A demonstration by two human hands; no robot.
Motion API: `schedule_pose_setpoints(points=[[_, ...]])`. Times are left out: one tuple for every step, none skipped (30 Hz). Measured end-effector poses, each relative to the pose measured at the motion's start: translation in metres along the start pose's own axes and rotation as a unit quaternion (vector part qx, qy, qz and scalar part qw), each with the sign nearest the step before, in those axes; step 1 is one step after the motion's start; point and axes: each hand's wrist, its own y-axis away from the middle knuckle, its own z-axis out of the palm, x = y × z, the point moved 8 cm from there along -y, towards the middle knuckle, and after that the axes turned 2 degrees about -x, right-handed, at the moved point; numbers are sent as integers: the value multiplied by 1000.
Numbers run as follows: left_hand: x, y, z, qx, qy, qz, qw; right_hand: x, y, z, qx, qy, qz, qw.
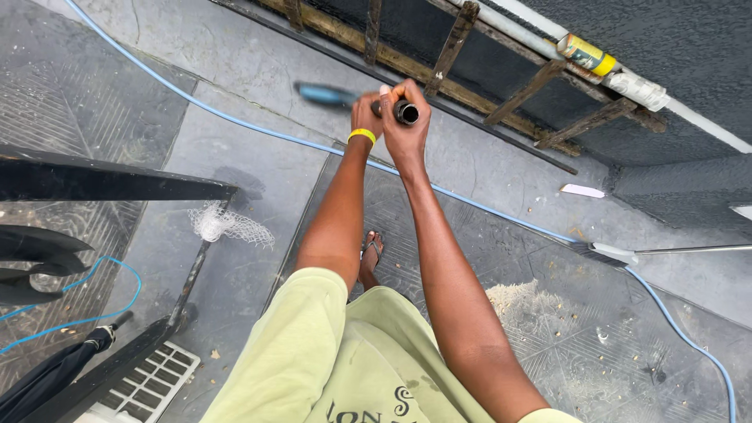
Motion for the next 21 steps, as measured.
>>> schedule_pose_setpoints(points=[[10, 3, 6, -30, -28, -17, 999, 2, -11, -5, 1, -24, 22, 999], [19, 12, 7, -64, -60, -37, 995, 3, -20, -9, 4, -49, 49, 998], [30, 18, 3, -80, -52, -53, 994, 1, -25, -14, 7, -75, 75, 994], [45, 12, 7, -93, -39, -63, 993, -8, -34, -25, 15, -80, 67, 994], [60, 4, 13, -105, -26, -72, 991, -18, -43, -36, 22, -84, 59, 994], [82, -3, 15, -75, -13, -30, 997, -33, -49, -49, 28, -98, 15, 995], [101, -14, 20, -45, 1, 13, 999, -46, -54, -62, 34, -112, -30, 993], [112, -16, 19, -15, 12, 50, 999, -54, -50, -66, 37, -127, -68, 989], [110, -19, 19, -12, 19, 41, 999, -54, -45, -65, 46, -97, -70, 992], [106, -25, 20, -9, 25, 36, 999, -53, -42, -62, 56, -67, -75, 993], [100, -28, 19, -5, 32, 31, 999, -50, -36, -59, 67, -37, -80, 994], [91, -29, 22, -34, 28, 19, 999, -44, -29, -54, 66, -26, -71, 995], [81, -26, 21, -62, 24, 7, 998, -39, -18, -48, 65, -16, -63, 996], [74, -22, 25, -92, 19, -4, 996, -34, -13, -47, 65, -6, -54, 996], [75, -15, 28, -92, 20, -1, 996, -27, -13, -51, 71, -23, -28, 997], [78, -2, 31, -95, 20, 3, 995, -21, -14, -57, 80, -40, -2, 996], [84, 10, 33, -98, 21, 7, 995, -17, -14, -63, 88, -57, 25, 994], [94, 28, 30, -71, 20, 8, 997, -21, -12, -71, 93, -86, 26, 992], [108, 47, 27, -43, 20, 8, 999, -26, -11, -82, 98, -116, 27, 988], [122, 53, 23, -12, 19, 12, 1000, -32, -17, -86, 102, -147, 24, 983], [134, 55, 20, 10, 5, 6, 1000, -42, -19, -87, 98, -163, 5, 982]])
